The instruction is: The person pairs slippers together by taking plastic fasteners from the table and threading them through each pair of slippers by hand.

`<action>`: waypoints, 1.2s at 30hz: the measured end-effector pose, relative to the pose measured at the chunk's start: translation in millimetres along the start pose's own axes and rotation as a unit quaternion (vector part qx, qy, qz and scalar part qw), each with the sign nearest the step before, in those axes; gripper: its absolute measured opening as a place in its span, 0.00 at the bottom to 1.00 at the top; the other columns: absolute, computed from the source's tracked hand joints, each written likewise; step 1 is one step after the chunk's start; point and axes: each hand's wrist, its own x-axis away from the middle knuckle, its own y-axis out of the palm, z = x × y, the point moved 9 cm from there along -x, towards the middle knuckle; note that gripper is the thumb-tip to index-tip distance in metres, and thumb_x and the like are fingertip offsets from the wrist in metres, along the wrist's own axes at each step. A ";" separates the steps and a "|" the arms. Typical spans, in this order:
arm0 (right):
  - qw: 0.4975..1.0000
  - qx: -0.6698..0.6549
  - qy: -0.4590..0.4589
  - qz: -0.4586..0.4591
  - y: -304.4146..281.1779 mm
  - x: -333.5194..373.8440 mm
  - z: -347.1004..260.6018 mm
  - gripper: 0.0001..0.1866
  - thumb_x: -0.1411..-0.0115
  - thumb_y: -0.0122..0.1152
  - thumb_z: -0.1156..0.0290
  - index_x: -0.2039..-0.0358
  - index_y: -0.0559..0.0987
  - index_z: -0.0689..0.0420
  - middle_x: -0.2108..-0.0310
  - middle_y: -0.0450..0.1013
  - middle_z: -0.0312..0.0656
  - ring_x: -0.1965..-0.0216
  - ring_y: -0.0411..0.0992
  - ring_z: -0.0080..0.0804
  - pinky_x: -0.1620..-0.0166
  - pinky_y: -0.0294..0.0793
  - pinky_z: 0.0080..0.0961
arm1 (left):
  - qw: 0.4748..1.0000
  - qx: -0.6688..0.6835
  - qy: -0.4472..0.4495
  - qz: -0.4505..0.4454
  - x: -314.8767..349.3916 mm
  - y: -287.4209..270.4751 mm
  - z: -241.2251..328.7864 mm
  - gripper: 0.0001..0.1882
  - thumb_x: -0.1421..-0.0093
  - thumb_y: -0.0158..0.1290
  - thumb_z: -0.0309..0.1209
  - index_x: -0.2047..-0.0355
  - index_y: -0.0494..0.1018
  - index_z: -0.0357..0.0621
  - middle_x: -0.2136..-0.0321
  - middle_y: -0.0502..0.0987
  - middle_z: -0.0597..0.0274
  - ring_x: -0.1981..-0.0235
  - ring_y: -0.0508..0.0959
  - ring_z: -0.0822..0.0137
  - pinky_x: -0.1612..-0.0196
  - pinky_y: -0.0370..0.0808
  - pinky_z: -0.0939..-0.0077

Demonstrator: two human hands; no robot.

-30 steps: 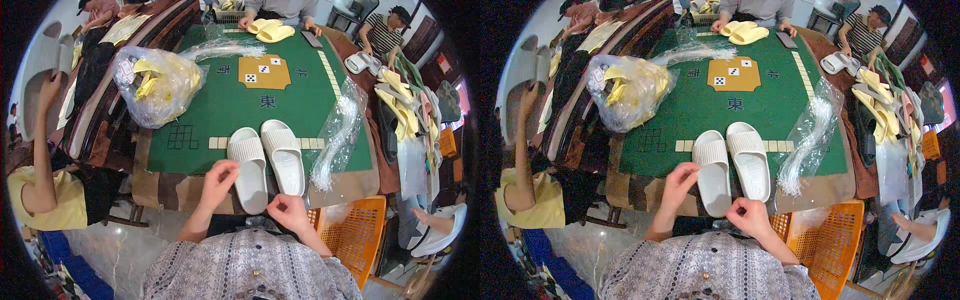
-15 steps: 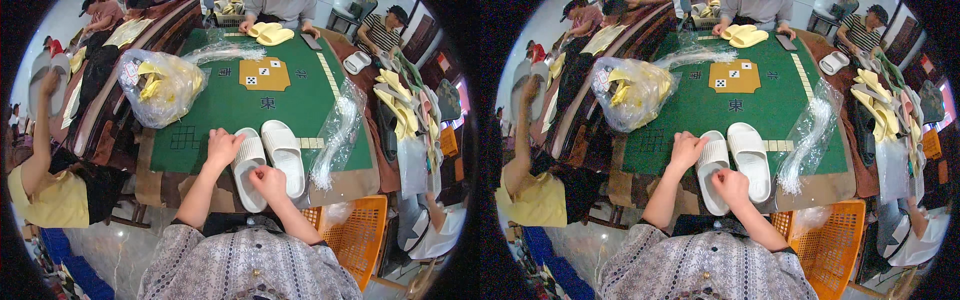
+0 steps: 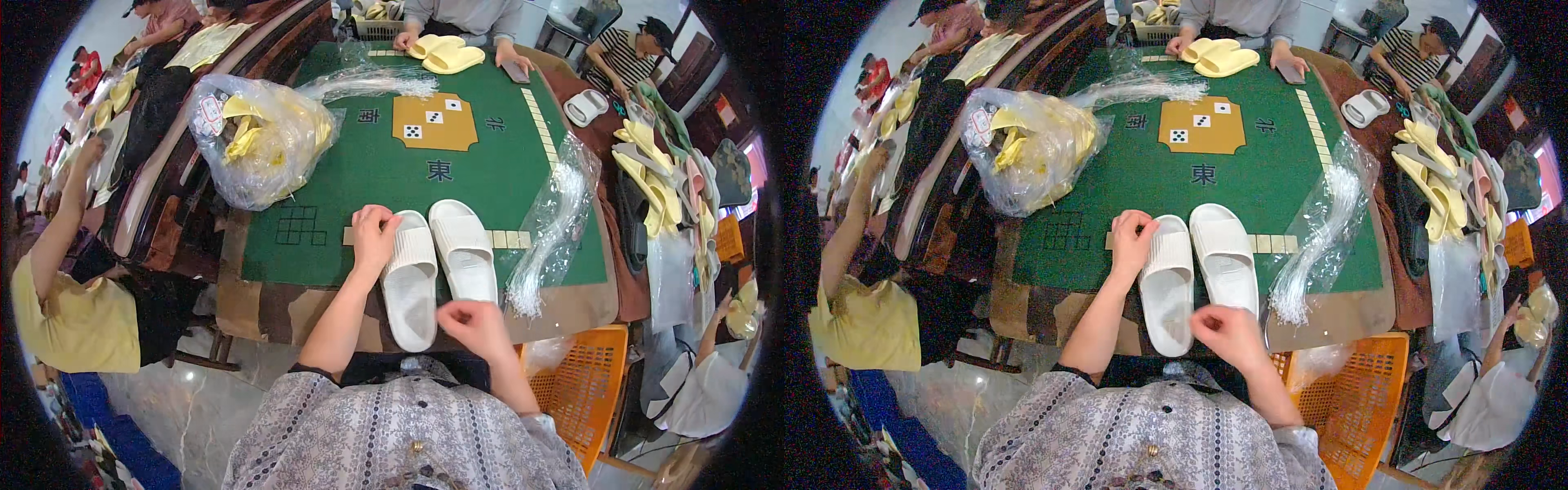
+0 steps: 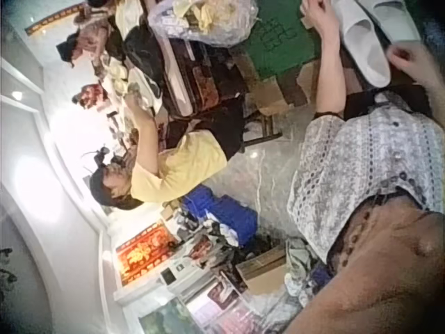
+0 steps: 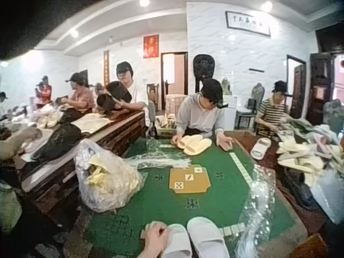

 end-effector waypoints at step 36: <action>0.959 0.182 0.025 0.215 -49.0 -50.2 14.3 0.14 0.46 0.63 0.58 0.73 0.84 0.56 0.76 0.78 0.48 0.72 0.77 0.48 0.66 0.76 0.41 | 0.989 0.129 -0.019 -0.066 -31.3 34.7 61.8 0.12 0.39 0.54 0.36 0.63 0.79 0.41 0.69 0.79 0.54 0.67 0.78 0.58 0.62 0.74 0.66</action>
